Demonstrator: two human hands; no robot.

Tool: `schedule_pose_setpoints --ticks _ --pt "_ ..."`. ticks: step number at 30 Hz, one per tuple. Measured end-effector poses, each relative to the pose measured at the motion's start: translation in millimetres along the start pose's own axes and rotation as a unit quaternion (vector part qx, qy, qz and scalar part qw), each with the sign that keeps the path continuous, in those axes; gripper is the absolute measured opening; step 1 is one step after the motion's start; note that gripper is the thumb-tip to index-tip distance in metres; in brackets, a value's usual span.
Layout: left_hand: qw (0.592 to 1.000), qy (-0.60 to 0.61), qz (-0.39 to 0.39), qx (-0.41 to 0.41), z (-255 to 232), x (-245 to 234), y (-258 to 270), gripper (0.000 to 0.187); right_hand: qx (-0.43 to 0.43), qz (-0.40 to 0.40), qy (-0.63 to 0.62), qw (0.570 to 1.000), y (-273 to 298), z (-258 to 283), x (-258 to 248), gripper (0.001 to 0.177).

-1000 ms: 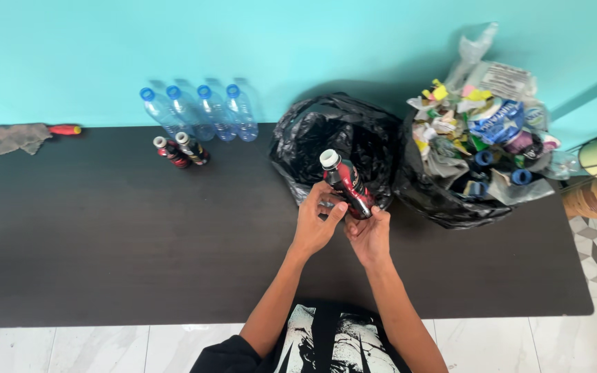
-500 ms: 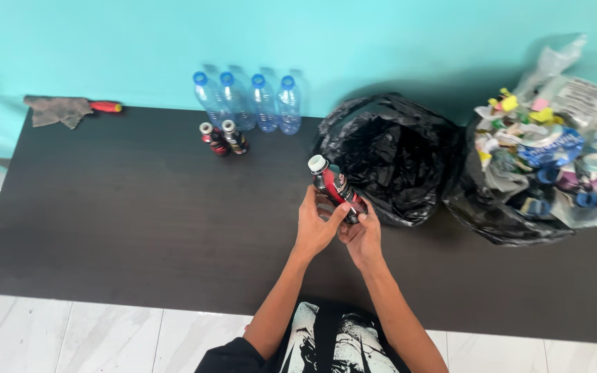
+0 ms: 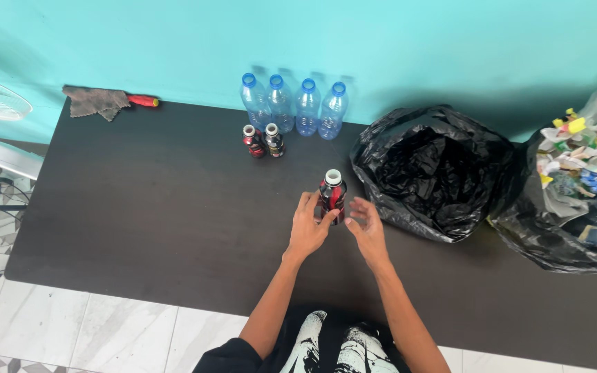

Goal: The person sorts recyclable items from a black plastic bag on a table. They remove plastic water bottles, soda bottles, and a metal can, placing them in separate groups on the table surface.

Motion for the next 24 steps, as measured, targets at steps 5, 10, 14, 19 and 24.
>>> schedule_pose_setpoints --ticks 5,10,14,19,24 --pt "0.999 -0.036 0.013 -0.022 26 -16 -12 0.058 -0.060 0.014 0.097 0.993 -31 24 24 0.078" --pt "0.995 -0.092 0.009 0.036 53 -27 -33 0.061 -0.091 0.058 0.186 0.977 -68 36 61 0.078" --pt "0.997 -0.049 0.031 -0.046 85 -33 -55 0.062 -0.071 0.081 0.251 0.962 -90 30 87 0.064" --pt "0.993 -0.112 -0.032 -0.004 110 -33 -80 0.075 -0.133 0.097 0.242 0.956 -111 23 105 0.060" --pt "0.993 -0.100 -0.033 -0.058 130 -34 -90 0.072 -0.224 0.089 0.241 0.940 -121 14 113 0.063"
Point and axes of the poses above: each hand's wrist, its own y-axis away from the middle knuckle, its own x-axis out of the palm, z = x × y, the point moved 2 cm from there along -y, towards the middle knuckle, and after that the axes turned 9 degrees about -x, right-handed, at the moved point
